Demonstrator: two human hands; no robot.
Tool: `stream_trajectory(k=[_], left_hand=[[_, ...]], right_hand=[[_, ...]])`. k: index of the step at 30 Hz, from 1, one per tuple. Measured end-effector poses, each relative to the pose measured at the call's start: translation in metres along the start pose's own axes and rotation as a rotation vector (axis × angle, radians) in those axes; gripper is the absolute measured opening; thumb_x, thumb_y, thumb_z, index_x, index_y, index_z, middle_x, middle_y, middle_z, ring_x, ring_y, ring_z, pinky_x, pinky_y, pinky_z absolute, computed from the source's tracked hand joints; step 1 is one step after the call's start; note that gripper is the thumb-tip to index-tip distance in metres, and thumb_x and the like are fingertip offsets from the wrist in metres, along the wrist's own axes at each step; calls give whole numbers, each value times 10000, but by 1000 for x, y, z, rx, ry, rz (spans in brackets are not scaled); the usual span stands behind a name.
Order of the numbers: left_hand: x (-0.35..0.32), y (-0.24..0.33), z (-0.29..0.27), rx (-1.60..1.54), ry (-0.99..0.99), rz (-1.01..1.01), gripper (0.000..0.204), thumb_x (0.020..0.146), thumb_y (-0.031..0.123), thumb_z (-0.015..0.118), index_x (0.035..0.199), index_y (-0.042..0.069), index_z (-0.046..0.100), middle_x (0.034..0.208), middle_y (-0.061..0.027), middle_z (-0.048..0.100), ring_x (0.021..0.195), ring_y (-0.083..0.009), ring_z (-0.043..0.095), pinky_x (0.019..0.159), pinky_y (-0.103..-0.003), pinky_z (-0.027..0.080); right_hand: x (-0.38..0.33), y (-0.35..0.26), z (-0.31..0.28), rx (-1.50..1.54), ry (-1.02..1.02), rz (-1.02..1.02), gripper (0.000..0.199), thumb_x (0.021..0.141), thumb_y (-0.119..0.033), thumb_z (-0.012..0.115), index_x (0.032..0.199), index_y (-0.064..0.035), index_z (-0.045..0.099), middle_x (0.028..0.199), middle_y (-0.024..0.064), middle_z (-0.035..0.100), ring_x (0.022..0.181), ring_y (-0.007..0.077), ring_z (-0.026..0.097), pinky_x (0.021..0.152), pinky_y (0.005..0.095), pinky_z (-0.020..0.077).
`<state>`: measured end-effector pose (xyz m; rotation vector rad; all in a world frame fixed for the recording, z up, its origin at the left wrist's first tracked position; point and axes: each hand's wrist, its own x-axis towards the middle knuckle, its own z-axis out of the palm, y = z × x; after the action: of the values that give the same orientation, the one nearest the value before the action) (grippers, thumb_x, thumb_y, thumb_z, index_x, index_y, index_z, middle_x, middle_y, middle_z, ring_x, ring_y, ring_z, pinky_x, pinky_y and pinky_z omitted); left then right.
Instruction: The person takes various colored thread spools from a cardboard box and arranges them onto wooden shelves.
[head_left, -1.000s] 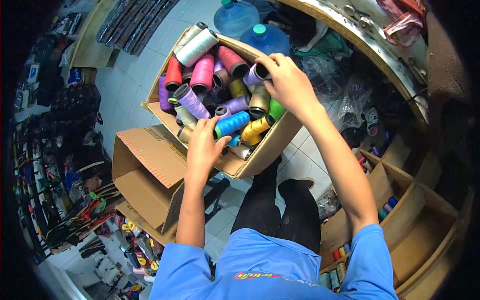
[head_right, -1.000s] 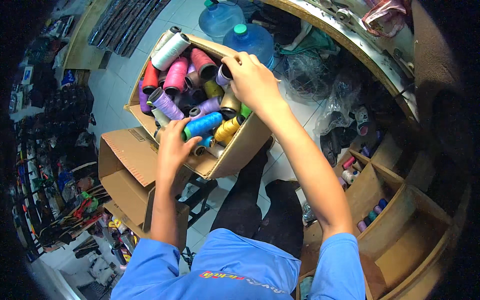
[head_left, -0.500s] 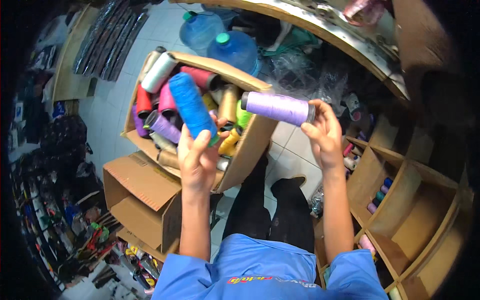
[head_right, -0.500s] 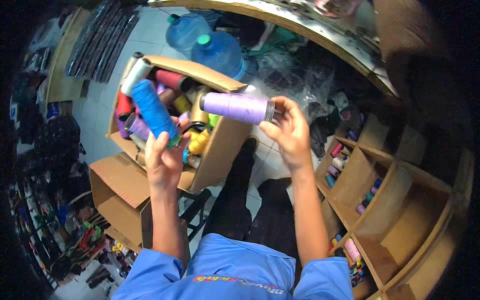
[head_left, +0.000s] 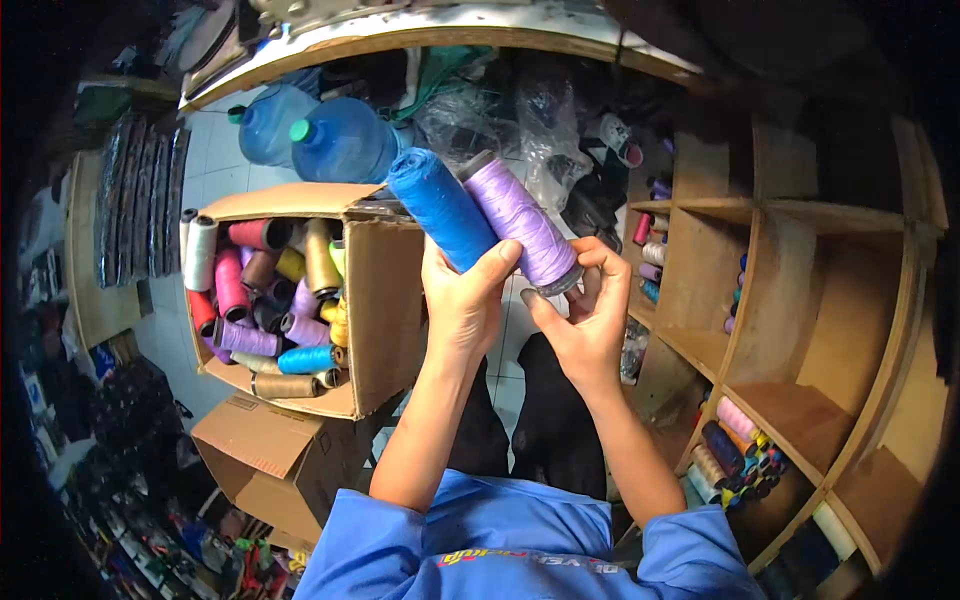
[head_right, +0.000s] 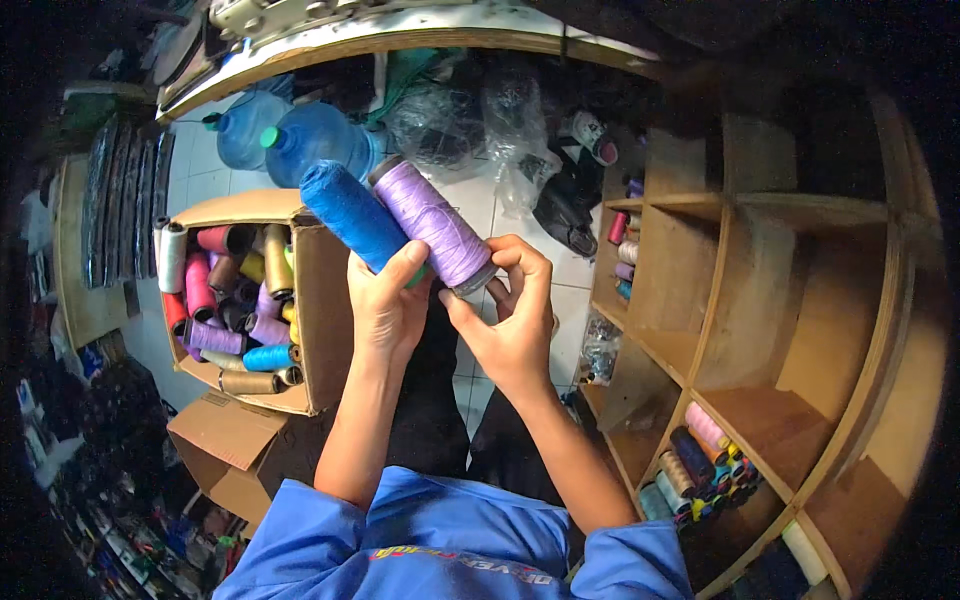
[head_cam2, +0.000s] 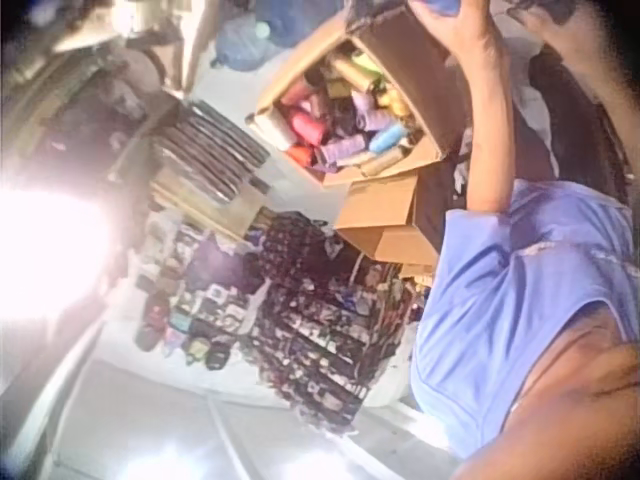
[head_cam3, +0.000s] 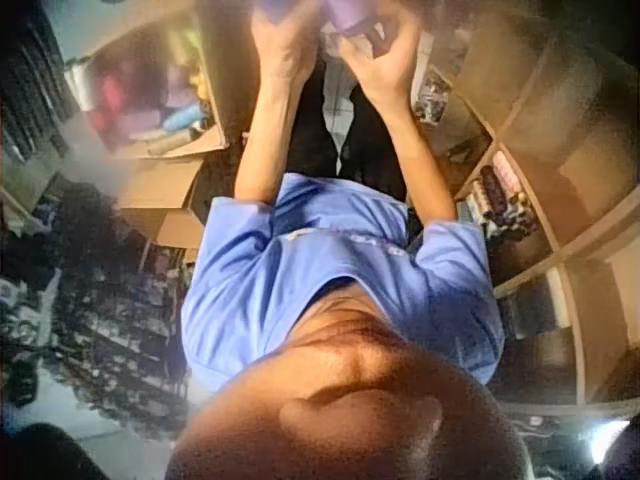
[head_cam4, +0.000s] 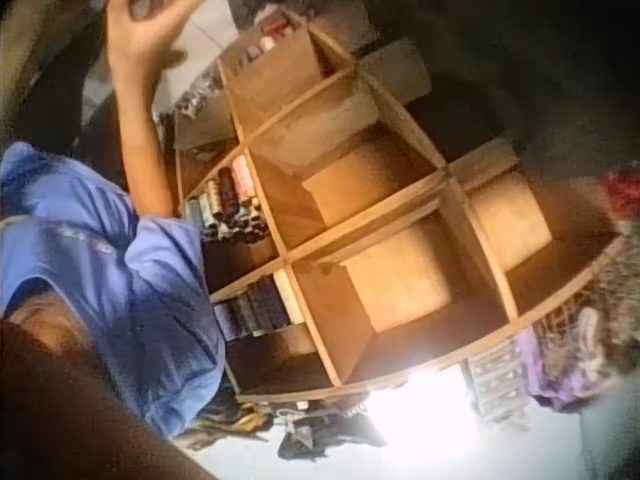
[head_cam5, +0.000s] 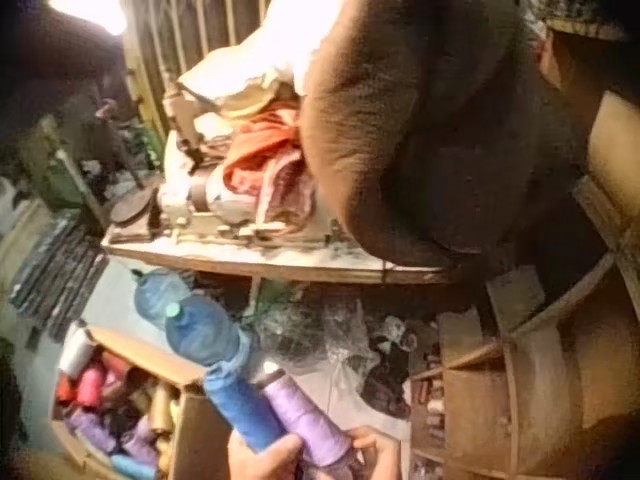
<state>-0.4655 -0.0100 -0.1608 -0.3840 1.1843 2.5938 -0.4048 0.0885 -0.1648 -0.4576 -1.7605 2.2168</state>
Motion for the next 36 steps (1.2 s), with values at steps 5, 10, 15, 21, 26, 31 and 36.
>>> stream_trajectory(k=[5,10,15,21,26,31,36], left_hand=[[4,-11,10,12,-51,-74,398,705,1,708,1030,43,481,919,-37,570,834,-146,591,778,-305,487],[0,-25,19,93,-146,-132,430,685,9,725,1030,44,470,917,-38,566,819,-142,584,775,-302,475],[0,-38,19,180,-153,-128,486,661,0,736,1053,49,453,924,-44,565,826,-145,579,783,-310,466],[-6,-39,29,122,-145,-187,524,643,2,745,1069,58,445,910,-42,559,830,-154,581,803,-324,467],[-7,-36,34,9,-208,-288,524,633,34,754,1060,58,451,948,-66,569,841,-161,585,785,-327,483],[1,-35,22,50,-322,-397,533,642,74,753,1076,49,445,963,-70,566,882,-179,595,786,-344,501],[-2,-42,16,-34,-314,-453,664,650,133,738,1210,26,397,1077,-144,549,961,-249,589,846,-383,494]], right_hand=[[1,-8,-38,-143,-33,-131,545,733,-104,738,1154,-5,405,1162,124,460,1038,205,519,885,340,457],[19,-25,-55,-241,55,-3,335,773,-157,719,1024,19,584,1017,105,586,916,152,580,803,285,472],[18,-25,-65,-36,107,169,164,837,-120,652,926,18,636,909,69,633,808,97,585,743,235,469],[13,-16,-76,-45,121,195,147,867,-104,611,936,25,627,854,48,639,774,78,581,724,218,466],[12,-17,-84,-123,56,121,120,860,-61,601,939,29,614,830,55,642,768,88,593,711,227,479],[21,-13,-96,-38,-43,230,109,806,-15,647,900,18,604,826,64,637,748,96,597,681,239,491],[28,-18,-93,-23,-17,245,159,788,-5,645,938,22,603,865,41,619,763,82,579,680,222,477]])
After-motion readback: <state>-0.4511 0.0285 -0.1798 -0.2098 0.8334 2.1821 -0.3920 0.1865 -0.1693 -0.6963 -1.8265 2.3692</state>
